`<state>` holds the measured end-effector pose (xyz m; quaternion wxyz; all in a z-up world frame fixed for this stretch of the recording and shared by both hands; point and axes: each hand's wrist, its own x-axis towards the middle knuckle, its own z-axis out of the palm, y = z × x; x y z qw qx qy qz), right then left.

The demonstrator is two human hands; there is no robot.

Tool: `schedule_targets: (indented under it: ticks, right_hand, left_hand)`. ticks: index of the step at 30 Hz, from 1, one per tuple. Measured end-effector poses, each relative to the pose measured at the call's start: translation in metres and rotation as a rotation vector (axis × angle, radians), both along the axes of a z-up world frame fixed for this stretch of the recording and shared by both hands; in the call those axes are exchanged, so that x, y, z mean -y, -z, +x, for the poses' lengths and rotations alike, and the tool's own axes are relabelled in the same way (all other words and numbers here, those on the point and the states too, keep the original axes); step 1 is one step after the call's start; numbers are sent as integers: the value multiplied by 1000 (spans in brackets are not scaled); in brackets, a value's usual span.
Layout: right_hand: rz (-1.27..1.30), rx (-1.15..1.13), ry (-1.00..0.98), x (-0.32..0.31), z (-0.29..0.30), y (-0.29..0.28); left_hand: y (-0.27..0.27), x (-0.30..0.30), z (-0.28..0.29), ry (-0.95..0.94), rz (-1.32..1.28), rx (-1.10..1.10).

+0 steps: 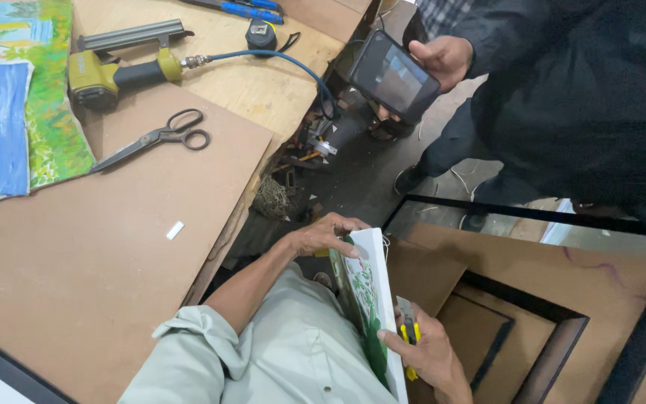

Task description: The person uses a utility knife to trim excess canvas and backing material from the edges of two stretched canvases. They rotate the canvases to cut along all sides, then set the trimmed canvases aside on the workbench.

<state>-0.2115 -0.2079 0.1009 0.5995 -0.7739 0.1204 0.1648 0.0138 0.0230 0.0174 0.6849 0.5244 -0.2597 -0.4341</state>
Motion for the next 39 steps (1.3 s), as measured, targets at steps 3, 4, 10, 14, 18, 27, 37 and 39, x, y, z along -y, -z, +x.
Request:
schedule_targets:
  ticks: [3,4,10,14,18,27,37,39]
  right_hand:
    - [-22,-139,-6,2,-1,-1]
    - [-24,-141,-24,3,-1,-2]
    - [-8,-81,-65,5,-4,0]
    - [84,-44,-65,14,-8,1]
    - [112,-96,-66,19,-11,-4]
    - [18,-230,-63,16,-9,-12]
    - [63,-178,-121,15,-14,-8]
    - [57,-170,-136,15,-13,-10]
  left_hand:
    - [0,1,1,7,-15,-85]
    - [0,2,2,5,-23,-86]
    - [-13,1,-3,-43,-112,-155]
    - [-26,1,-10,-41,-138,-220]
    - [-41,0,-13,-63,-144,-158]
    - [-53,7,-24,-142,-42,-97]
    - [-56,-4,-28,-104,-148,-166]
    - [-57,-2,-30,-125,-101,-201]
